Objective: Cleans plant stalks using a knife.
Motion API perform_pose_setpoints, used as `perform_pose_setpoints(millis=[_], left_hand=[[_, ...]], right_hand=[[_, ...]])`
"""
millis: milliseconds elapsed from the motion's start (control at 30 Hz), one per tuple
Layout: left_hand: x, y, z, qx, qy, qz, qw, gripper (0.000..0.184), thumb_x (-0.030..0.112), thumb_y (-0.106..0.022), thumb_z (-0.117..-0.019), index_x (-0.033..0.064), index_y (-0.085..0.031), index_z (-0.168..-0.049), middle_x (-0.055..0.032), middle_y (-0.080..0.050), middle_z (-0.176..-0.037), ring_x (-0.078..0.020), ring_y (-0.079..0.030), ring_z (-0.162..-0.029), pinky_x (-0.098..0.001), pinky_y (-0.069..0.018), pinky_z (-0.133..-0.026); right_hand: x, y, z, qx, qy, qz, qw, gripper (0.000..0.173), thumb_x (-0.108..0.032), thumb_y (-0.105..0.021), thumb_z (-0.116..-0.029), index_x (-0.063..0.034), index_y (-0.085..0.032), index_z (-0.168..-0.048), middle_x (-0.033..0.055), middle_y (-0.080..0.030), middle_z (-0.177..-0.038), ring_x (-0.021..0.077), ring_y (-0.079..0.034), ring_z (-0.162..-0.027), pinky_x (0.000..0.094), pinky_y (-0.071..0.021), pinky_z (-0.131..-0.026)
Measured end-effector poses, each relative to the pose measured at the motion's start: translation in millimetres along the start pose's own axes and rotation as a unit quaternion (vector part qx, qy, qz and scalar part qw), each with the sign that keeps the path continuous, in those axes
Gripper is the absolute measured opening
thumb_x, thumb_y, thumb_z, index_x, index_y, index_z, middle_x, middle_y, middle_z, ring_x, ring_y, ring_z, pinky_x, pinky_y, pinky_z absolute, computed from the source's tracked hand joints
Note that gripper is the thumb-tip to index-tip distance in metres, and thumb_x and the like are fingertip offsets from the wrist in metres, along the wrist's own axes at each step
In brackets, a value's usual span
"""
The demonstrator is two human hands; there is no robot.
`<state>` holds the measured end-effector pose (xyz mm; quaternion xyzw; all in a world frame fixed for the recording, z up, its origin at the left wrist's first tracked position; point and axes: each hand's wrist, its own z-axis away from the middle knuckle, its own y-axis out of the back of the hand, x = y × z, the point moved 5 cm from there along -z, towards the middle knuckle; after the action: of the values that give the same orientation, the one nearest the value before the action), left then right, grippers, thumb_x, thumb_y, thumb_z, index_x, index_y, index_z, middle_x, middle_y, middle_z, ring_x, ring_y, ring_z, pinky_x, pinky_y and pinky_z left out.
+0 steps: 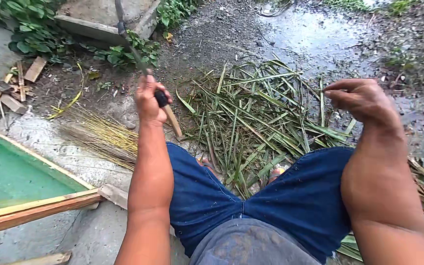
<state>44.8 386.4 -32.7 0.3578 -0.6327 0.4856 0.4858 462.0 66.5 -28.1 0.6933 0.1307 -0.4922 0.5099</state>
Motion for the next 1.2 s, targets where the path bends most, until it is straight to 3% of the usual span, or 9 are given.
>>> perform_pose_setpoints(millis=[167, 267, 333, 433, 600, 867, 967, 1100, 1200], left_hand=[[-35.0, -95.5, 52.3, -0.218, 0.078, -0.083, 0.969, 0.035, 0.013, -0.048, -0.1057, 0.0048, -0.048, -0.140, 0.0014, -0.065, -0.075, -0.0107, -0.067, -0.063, -0.0280, -0.0597, -0.057], [-53.8, -134.4, 76.8, -0.307, 0.135, -0.057, 0.940, 0.050, 0.008, -0.051, -0.1030, 0.0084, -0.041, -0.152, -0.0030, -0.068, -0.079, -0.0115, -0.065, -0.061, -0.0256, -0.0570, -0.054], [-60.4, -143.7, 81.5, -0.329, 0.156, -0.036, 0.931, 0.050, 0.007, -0.052, -0.1030, 0.0104, -0.042, -0.152, -0.0037, -0.068, -0.080, -0.0119, -0.065, -0.061, -0.0249, -0.0564, -0.054], [-59.1, -135.5, 70.1, -0.295, 0.154, -0.003, 0.943, 0.043, 0.010, -0.050, -0.1038, 0.0071, -0.046, -0.146, -0.0007, -0.064, -0.075, -0.0104, -0.063, -0.060, -0.0246, -0.0571, -0.054], [-43.4, -110.5, 44.7, -0.211, 0.105, 0.055, 0.970, 0.032, 0.017, -0.042, -0.1079, 0.0164, -0.050, -0.139, 0.0036, -0.060, -0.069, -0.0095, -0.062, -0.056, -0.0251, -0.0567, -0.052], [-71.3, -150.4, 84.5, -0.317, 0.203, -0.002, 0.926, 0.041, 0.009, -0.049, -0.1047, 0.0054, -0.047, -0.146, -0.0010, -0.060, -0.072, -0.0095, -0.059, -0.056, -0.0234, -0.0541, -0.051], [-52.6, -126.3, 56.9, -0.286, 0.151, 0.032, 0.946, 0.036, 0.014, -0.043, -0.1048, 0.0114, -0.051, -0.140, 0.0036, -0.060, -0.069, -0.0076, -0.059, -0.056, -0.0231, -0.0543, -0.052], [-18.4, -73.1, 13.2, -0.159, 0.066, 0.112, 0.979, 0.032, 0.025, -0.031, -0.1113, 0.0233, -0.054, -0.134, 0.0078, -0.057, -0.069, -0.0066, -0.058, -0.055, -0.0231, -0.0540, -0.053], [-17.2, -74.7, 21.2, -0.143, 0.057, 0.110, 0.982, 0.031, 0.026, -0.030, -0.1115, 0.0245, -0.053, -0.133, 0.0086, -0.056, -0.067, -0.0057, -0.057, -0.053, -0.0226, -0.0540, -0.051]], right_hand=[[-41.8, -57.3, -12.9, -0.080, 0.044, -0.018, 0.996, 0.018, -0.014, -0.061, -0.0999, -0.0015, -0.071, -0.110, 0.0094, -0.070, -0.092, 0.0124, -0.061, -0.064, 0.0374, -0.0565, -0.065], [-64.9, -92.9, -16.0, -0.138, 0.090, -0.027, 0.986, 0.017, -0.013, -0.061, -0.0997, -0.0012, -0.072, -0.105, 0.0071, -0.069, -0.082, 0.0113, -0.059, -0.060, 0.0352, -0.0554, -0.061], [-74.3, -109.9, -16.2, -0.177, 0.106, -0.037, 0.978, 0.017, -0.013, -0.060, -0.1008, -0.0033, -0.073, -0.104, 0.0046, -0.069, -0.081, 0.0089, -0.059, -0.058, 0.0319, -0.0557, -0.060], [-77.9, -118.1, -18.7, -0.199, 0.105, -0.066, 0.972, 0.016, -0.013, -0.060, -0.1018, -0.0037, -0.073, -0.105, 0.0031, -0.068, -0.079, 0.0070, -0.058, -0.055, 0.0274, -0.0538, -0.056], [-74.0, -115.6, -25.9, -0.200, 0.106, -0.052, 0.973, 0.017, -0.015, -0.060, -0.1024, -0.0050, -0.074, -0.104, 0.0022, -0.068, -0.076, 0.0068, -0.056, -0.055, 0.0284, -0.0528, -0.056], [-90.4, -138.2, -26.0, -0.204, 0.150, -0.060, 0.966, 0.020, -0.015, -0.058, -0.1036, -0.0036, -0.073, -0.104, 0.0024, -0.067, -0.076, 0.0058, -0.055, -0.054, 0.0264, -0.0513, -0.055], [-87.5, -129.0, -24.4, -0.220, 0.176, -0.048, 0.958, 0.020, -0.015, -0.056, -0.1035, -0.0045, -0.074, -0.104, 0.0004, -0.065, -0.076, 0.0037, -0.052, -0.054, 0.0248, -0.0485, -0.054], [-78.9, -110.4, -21.2, -0.220, 0.173, -0.018, 0.960, 0.022, -0.016, -0.055, -0.1033, -0.0055, -0.073, -0.103, 0.0014, -0.065, -0.076, 0.0062, -0.055, -0.056, 0.0282, -0.0503, -0.056], [-78.4, -113.5, -20.8, -0.226, 0.155, -0.032, 0.961, 0.022, -0.014, -0.054, -0.1049, -0.0035, -0.073, -0.105, 0.0013, -0.065, -0.074, 0.0051, -0.055, -0.053, 0.0255, -0.0511, -0.054]])
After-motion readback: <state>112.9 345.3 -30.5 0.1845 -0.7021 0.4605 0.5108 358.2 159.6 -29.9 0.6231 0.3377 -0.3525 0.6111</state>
